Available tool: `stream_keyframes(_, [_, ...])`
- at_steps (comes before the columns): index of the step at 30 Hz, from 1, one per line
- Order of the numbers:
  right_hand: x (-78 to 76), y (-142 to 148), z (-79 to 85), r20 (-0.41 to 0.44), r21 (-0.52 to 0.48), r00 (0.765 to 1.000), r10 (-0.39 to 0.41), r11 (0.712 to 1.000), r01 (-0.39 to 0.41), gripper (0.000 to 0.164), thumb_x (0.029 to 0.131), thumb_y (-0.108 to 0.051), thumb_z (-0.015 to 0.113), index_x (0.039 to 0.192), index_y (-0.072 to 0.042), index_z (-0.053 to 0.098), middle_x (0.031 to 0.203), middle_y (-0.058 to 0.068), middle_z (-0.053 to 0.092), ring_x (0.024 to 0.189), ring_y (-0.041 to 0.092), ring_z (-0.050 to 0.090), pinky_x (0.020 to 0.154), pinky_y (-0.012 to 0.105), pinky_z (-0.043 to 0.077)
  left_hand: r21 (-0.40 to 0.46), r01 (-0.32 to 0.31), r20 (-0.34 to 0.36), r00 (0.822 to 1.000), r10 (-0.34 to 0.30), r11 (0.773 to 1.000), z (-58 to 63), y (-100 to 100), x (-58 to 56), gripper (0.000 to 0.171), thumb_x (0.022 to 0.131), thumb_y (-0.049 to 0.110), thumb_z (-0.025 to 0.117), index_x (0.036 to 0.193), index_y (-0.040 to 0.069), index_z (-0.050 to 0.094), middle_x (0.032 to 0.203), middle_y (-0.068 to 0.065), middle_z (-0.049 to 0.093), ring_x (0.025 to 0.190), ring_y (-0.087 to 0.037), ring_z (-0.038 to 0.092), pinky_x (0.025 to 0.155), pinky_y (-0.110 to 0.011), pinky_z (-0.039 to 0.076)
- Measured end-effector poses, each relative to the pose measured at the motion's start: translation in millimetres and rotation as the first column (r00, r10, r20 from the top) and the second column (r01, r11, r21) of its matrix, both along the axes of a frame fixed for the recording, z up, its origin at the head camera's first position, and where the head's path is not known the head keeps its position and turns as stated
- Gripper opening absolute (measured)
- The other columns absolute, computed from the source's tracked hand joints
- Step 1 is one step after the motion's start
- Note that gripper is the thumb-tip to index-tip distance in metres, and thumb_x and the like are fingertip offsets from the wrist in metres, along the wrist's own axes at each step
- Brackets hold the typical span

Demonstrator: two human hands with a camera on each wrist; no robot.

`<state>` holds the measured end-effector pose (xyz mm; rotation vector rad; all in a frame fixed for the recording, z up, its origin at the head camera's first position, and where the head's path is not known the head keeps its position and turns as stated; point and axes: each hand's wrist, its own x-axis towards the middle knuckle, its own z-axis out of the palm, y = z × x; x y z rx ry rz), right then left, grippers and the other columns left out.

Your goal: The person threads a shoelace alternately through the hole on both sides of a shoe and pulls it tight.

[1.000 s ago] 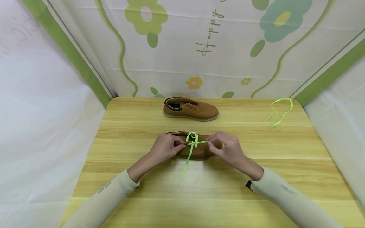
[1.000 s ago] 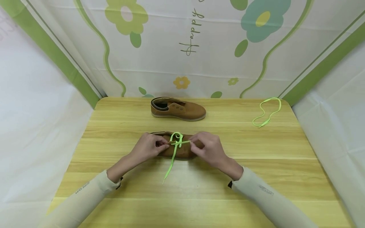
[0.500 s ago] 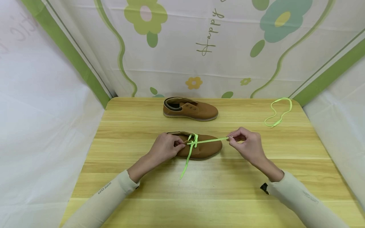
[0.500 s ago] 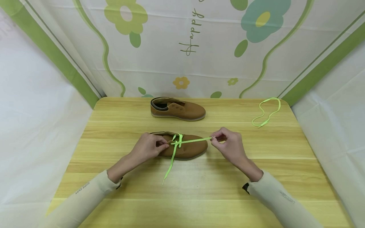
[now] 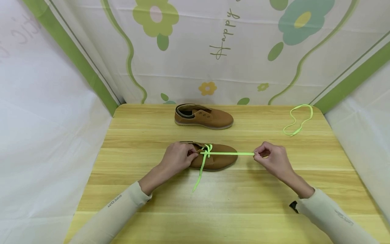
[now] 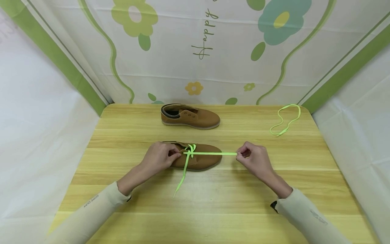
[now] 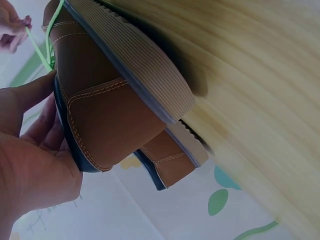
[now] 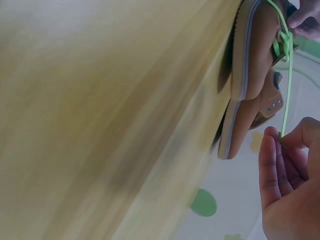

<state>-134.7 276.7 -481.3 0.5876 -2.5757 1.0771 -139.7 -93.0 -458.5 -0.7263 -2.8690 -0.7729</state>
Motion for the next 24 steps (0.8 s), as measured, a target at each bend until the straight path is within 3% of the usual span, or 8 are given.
stream_keyframes(12, [-4.6,12,-4.5,-0.037,0.073,0.999,-0.027,0.997,0.03,0.024,0.08,0.013,0.071,0.077,-0.011,0.07,0.074,0.002,0.075,0.061,0.005,0.068,0.058,0.01,0.051,0.013,0.009,-0.01,1.0,-0.009,1.0,-0.5,-1,-2.1,0.005,0.092,0.015,0.084,0.09,0.011,0.084,0.084,-0.001,0.079,0.053,-0.002,0.05,0.051,-0.021,0.044])
stream_keyframes(18, [-6.0,6,0.5,-0.01,0.009,1.0,0.013,1.0,-0.013,0.024,0.081,0.014,0.074,0.081,-0.009,0.07,0.078,0.002,0.076,0.067,0.001,0.069,0.063,0.01,0.054,0.018,0.019,-0.004,1.0,-0.019,1.0,-2.0,-1,-3.2,0.005,0.091,0.015,0.085,0.091,0.01,0.084,0.083,0.0,0.079,0.055,-0.002,0.052,0.054,-0.022,0.047])
stream_keyframes(24, [-6.8,-8,10.1,0.03,-0.088,0.994,0.105,0.991,-0.102,0.013,0.088,0.007,0.074,0.088,-0.005,0.072,0.083,0.004,0.076,0.072,0.001,0.07,0.068,0.013,0.057,0.03,0.032,0.02,0.999,-0.033,0.999,0.2,-3,-2.5,0.006,0.091,0.016,0.085,0.093,0.01,0.084,0.084,0.0,0.079,0.057,-0.002,0.053,0.055,-0.023,0.047])
